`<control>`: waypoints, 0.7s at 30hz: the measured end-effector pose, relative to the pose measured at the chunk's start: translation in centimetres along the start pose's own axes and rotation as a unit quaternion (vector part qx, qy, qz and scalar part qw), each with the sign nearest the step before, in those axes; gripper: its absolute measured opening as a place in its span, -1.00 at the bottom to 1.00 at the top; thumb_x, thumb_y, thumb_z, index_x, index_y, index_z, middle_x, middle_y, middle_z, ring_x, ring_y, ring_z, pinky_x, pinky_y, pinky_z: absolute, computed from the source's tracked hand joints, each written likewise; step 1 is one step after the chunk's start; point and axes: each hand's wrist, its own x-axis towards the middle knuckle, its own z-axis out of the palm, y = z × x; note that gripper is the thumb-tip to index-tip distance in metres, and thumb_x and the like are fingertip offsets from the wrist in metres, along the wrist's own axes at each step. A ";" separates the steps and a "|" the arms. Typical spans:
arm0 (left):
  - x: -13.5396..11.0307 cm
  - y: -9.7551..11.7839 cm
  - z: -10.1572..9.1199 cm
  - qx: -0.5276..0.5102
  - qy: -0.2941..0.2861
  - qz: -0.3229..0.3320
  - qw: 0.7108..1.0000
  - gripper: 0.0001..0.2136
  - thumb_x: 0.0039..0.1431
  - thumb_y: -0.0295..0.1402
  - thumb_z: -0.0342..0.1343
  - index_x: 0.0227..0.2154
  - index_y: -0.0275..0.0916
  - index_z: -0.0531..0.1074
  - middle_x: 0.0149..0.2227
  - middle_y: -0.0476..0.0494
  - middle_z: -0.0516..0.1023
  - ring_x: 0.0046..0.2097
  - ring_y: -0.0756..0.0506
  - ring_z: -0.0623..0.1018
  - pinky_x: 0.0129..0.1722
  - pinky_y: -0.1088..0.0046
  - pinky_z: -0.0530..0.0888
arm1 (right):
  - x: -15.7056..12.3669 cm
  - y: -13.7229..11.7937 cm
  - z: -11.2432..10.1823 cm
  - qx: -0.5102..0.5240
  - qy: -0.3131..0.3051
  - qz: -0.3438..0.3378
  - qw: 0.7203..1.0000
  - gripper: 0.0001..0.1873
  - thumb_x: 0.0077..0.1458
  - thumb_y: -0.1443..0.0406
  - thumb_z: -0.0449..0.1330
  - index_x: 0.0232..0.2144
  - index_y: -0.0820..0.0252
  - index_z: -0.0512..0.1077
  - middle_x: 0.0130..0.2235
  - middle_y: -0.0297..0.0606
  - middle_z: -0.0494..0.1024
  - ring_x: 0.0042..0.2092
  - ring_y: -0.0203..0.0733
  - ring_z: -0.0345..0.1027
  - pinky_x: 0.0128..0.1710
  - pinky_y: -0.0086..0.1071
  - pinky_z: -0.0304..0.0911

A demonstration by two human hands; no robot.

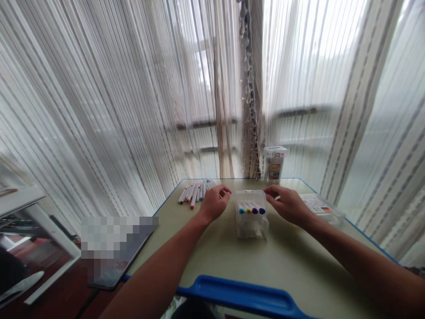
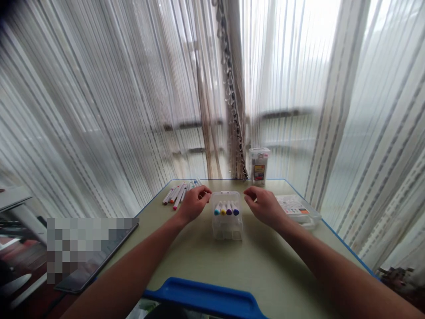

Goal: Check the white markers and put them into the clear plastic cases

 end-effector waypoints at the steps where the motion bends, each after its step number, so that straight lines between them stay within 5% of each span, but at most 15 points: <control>1: 0.0 0.0 0.0 0.001 0.000 0.002 1.000 -0.84 0.14 -0.42 0.07 -0.38 -0.28 0.57 -0.50 -0.06 0.56 -0.43 -0.02 0.51 -0.39 0.49 0.37 | 0.0 0.1 0.0 -0.003 0.004 -0.002 1.000 -0.82 0.09 0.29 0.14 -0.38 0.17 0.55 -0.38 -0.19 0.66 -0.35 -0.10 0.55 -0.32 -0.31 0.37; 21: 0.1 -0.1 -0.4 0.039 0.008 0.022 0.999 -0.84 0.13 -0.41 0.08 -0.39 -0.29 0.57 -0.50 -0.06 0.56 -0.43 -0.03 0.51 -0.39 0.50 0.35 | 0.3 -0.4 -0.2 0.023 0.006 -0.039 0.999 -0.81 0.10 0.40 0.16 -0.44 0.23 0.58 -0.43 -0.21 0.65 -0.40 -0.17 0.50 -0.37 -0.39 0.29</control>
